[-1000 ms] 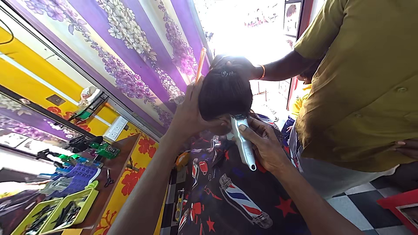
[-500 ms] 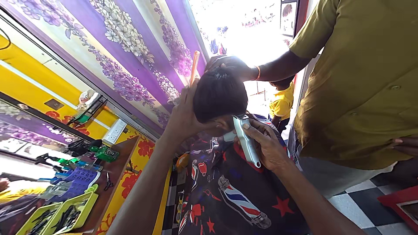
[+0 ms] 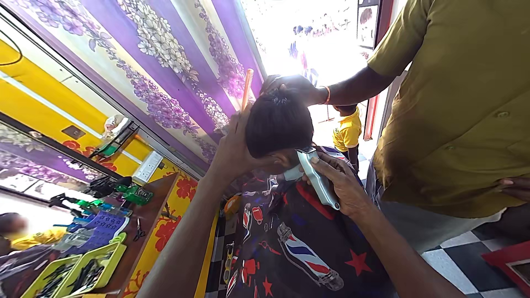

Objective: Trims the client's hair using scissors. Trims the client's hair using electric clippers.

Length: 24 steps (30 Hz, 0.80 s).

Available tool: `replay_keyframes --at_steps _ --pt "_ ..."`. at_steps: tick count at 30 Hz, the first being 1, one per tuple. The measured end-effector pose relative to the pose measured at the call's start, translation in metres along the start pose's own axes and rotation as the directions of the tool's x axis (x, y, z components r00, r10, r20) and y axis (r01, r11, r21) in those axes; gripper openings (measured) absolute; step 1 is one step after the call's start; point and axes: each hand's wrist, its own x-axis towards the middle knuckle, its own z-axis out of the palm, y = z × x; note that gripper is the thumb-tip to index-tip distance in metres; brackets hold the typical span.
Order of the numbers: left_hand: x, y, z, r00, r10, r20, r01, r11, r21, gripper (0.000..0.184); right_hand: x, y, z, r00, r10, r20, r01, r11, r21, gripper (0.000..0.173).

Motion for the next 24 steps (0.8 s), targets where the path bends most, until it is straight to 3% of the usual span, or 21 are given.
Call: replay_keyframes --at_steps 6,24 --pt "-0.002 -0.004 0.003 1.000 -0.005 -0.007 0.005 1.000 0.004 0.138 -0.005 -0.009 0.003 0.996 0.093 0.009 -0.093 0.995 -0.023 0.027" --pt "-0.007 -0.014 0.006 1.000 -0.011 -0.021 0.011 1.000 -0.028 0.137 0.002 0.002 0.014 0.999 0.037 0.000 -0.037 0.999 -0.002 0.027"
